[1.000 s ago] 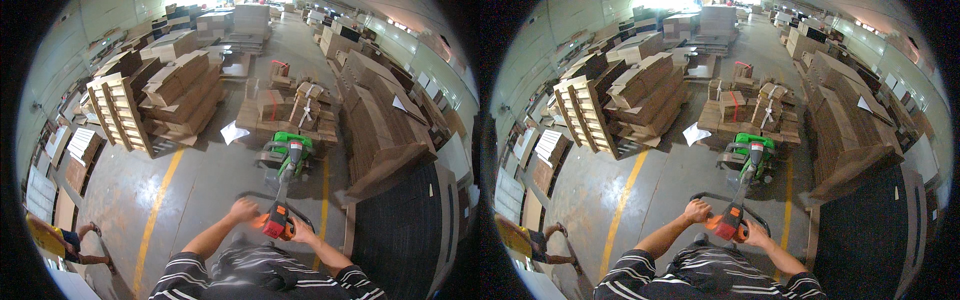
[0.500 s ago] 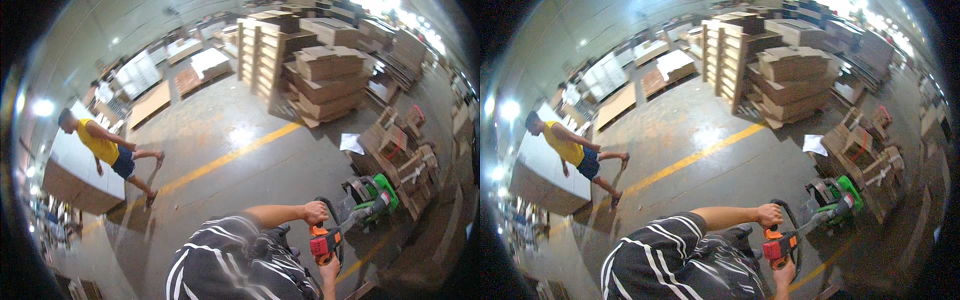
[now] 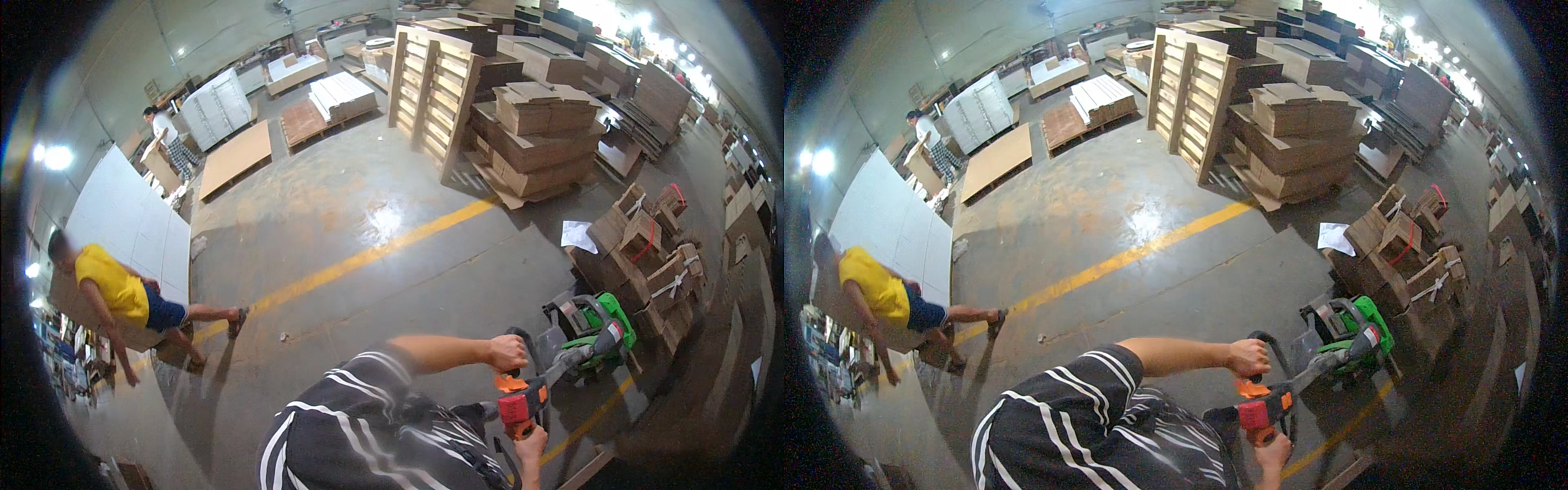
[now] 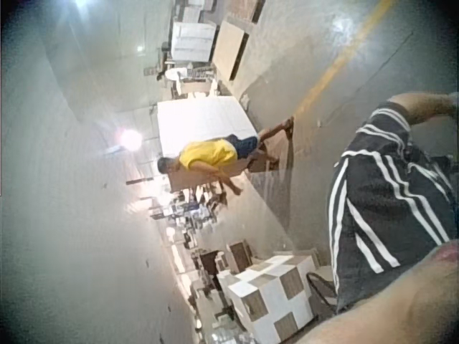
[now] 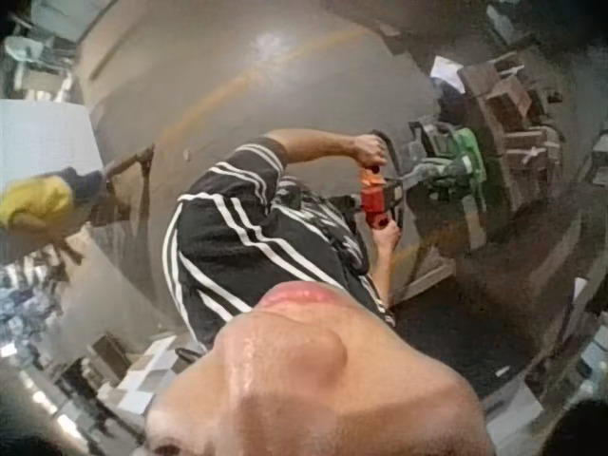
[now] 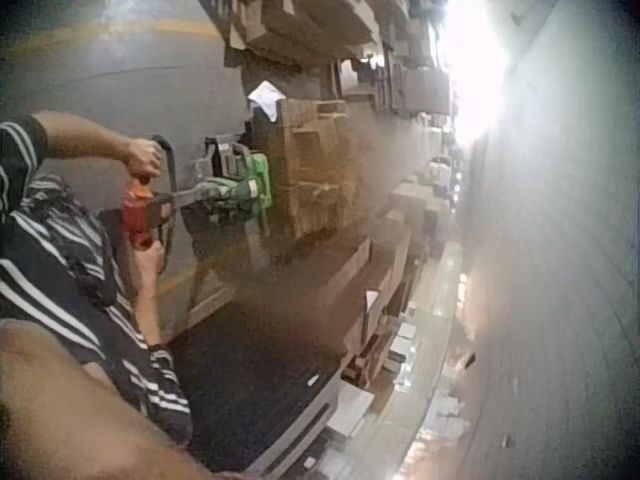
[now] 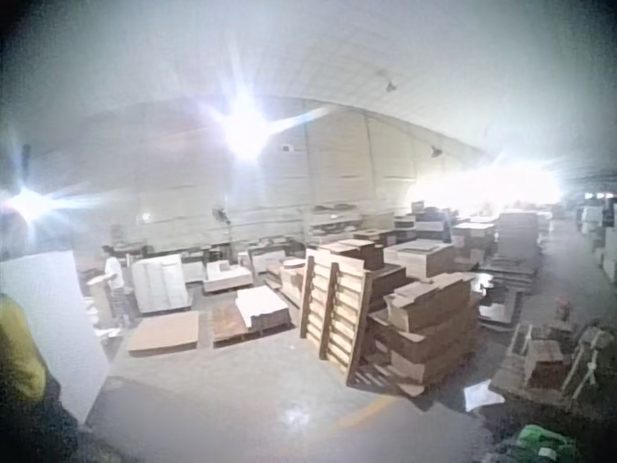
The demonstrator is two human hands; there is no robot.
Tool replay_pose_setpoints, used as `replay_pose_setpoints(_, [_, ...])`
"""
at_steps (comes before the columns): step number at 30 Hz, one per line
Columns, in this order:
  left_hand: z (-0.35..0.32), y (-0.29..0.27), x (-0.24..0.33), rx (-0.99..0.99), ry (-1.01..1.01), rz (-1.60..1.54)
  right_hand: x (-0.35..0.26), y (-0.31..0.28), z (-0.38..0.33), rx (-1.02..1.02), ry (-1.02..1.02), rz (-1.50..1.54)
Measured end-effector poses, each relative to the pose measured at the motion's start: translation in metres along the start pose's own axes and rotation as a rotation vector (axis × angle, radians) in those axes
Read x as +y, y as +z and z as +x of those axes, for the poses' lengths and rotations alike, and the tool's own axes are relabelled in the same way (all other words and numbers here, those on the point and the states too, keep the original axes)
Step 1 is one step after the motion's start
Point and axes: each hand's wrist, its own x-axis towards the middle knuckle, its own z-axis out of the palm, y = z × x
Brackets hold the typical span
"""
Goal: The person uses a manual pallet jack to lift and move a large stack of cardboard boxes across a warehouse floor. They navigate the pallet jack through aisles of stacked materials and wooden pallets, repositioning the load to a different area.
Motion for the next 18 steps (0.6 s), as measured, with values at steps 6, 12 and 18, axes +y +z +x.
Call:
replay_pose_setpoints(6, [-0.070, 0.009, 0.021, 0.017, -0.044, 0.026, -0.020, 0.068, -0.032, 0.003, -0.016, -0.034])
replay_pose_setpoints(12, [-0.165, 0.025, 0.061, 0.082, -0.023, 0.077, -0.039, 0.148, -0.095, 0.051, -0.037, -0.082])
replay_pose_setpoints(18, [-0.274, 0.018, 0.132, 0.100, -0.046, 0.099, -0.076, 0.204, -0.179, -0.117, -0.004, -0.106])
